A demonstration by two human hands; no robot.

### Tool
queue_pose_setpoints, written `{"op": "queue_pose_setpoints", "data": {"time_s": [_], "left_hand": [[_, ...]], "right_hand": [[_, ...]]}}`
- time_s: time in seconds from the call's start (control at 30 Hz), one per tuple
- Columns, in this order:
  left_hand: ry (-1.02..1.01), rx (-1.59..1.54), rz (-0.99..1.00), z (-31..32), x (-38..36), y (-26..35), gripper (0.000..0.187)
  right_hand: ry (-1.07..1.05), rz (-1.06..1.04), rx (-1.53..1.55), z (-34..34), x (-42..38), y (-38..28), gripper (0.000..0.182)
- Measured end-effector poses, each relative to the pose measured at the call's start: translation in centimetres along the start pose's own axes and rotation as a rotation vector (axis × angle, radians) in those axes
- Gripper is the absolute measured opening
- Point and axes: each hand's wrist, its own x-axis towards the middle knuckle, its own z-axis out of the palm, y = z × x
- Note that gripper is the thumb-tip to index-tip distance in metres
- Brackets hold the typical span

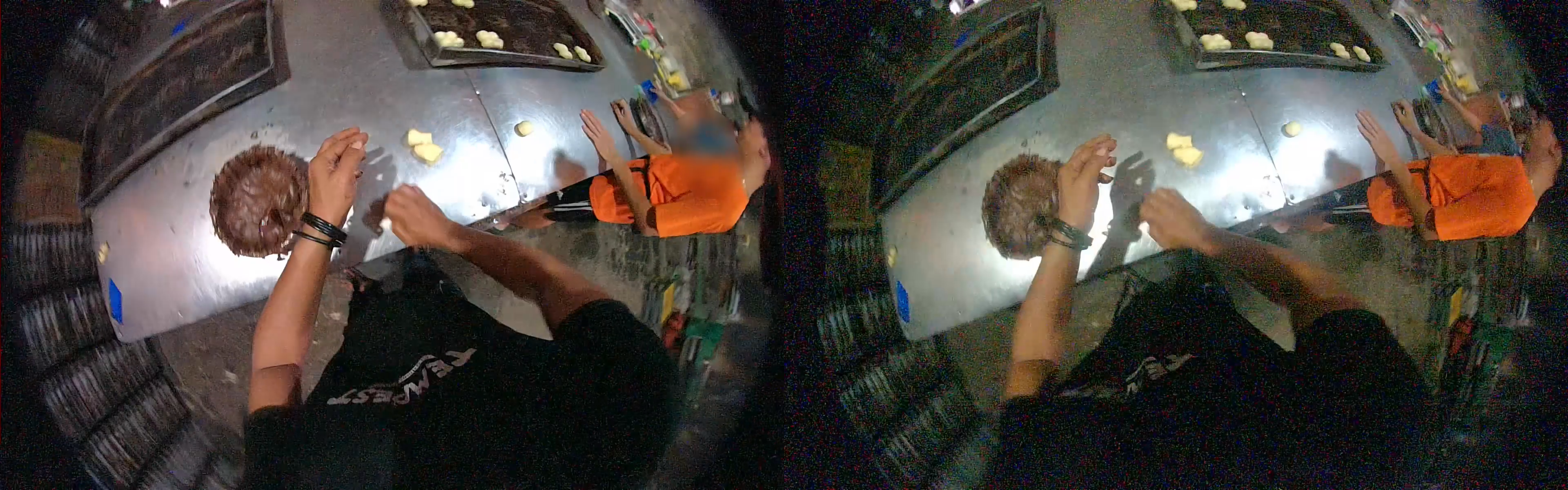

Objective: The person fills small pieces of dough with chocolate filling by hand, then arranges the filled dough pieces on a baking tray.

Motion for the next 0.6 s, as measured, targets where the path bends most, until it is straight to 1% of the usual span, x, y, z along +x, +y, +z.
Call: {"op": "queue_pose_setpoints", "data": {"time_s": [0.03,0.07,0.13,0.17,0.2,0.27,0.3,0.33,0.37,0.4,0.47,0.5,0.53,0.57,0.6], "left_hand": [[0.001,-0.021,-0.021,0.8,1.0,-0.1,0.030],[-0.030,0.076,0.023,1.6,2.3,-1.0,0.030],[-0.072,0.253,0.109,3.1,4.8,-3.3,0.030],[-0.137,0.525,0.220,4.0,5.9,-3.4,0.035],[-0.162,0.648,0.272,4.9,6.7,-4.3,0.038],[-0.234,0.879,0.388,7.2,8.5,-7.1,0.044],[-0.291,0.930,0.388,8.0,9.0,-7.7,0.052],[-0.364,1.075,0.440,8.6,9.4,-8.5,0.052],[-0.488,1.105,0.422,9.1,9.4,-8.3,0.051],[-0.505,1.089,0.381,9.8,8.7,-7.5,0.040],[-0.517,0.947,0.342,10.7,7.9,-7.3,0.027],[-0.511,0.942,0.182,11.6,7.2,-6.5,0.025],[-0.492,0.936,0.024,12.5,6.7,-5.3,0.024],[-0.467,0.927,-0.137,13.0,6.1,-4.8,0.025],[-0.425,0.729,-0.124,13.0,5.4,-5.3,0.025]], "right_hand": [[0.007,-0.080,0.061,-0.4,-1.8,1.0,0.009],[0.071,-0.202,0.127,-1.0,-3.0,2.9,0.009],[0.027,-0.189,0.013,-2.0,-3.0,6.0,0.013],[0.109,-0.105,-0.014,-1.6,-2.3,6.4,0.012],[0.194,-0.012,-0.040,-0.5,-0.8,6.1,0.013],[0.036,0.141,0.123,-0.1,0.0,4.4,0.009],[-0.114,0.111,0.102,-0.9,-0.7,3.8,0.011],[0.132,-0.036,0.026,0.7,-2.7,3.3,0.021],[0.171,-0.003,0.102,-1.0,-4.0,3.2,0.021],[0.064,0.109,0.291,-2.4,-5.0,4.5,0.022],[-0.180,0.305,0.683,-4.4,-6.5,7.7,0.025],[-0.263,0.463,0.863,-5.3,-7.1,10.6,0.028],[-0.272,0.653,1.141,-10.2,-7.7,13.3,0.027],[-0.057,0.647,1.029,-12.8,-8.8,16.1,0.024],[0.121,0.692,1.006,-12.7,-10.4,19.9,0.023]]}}
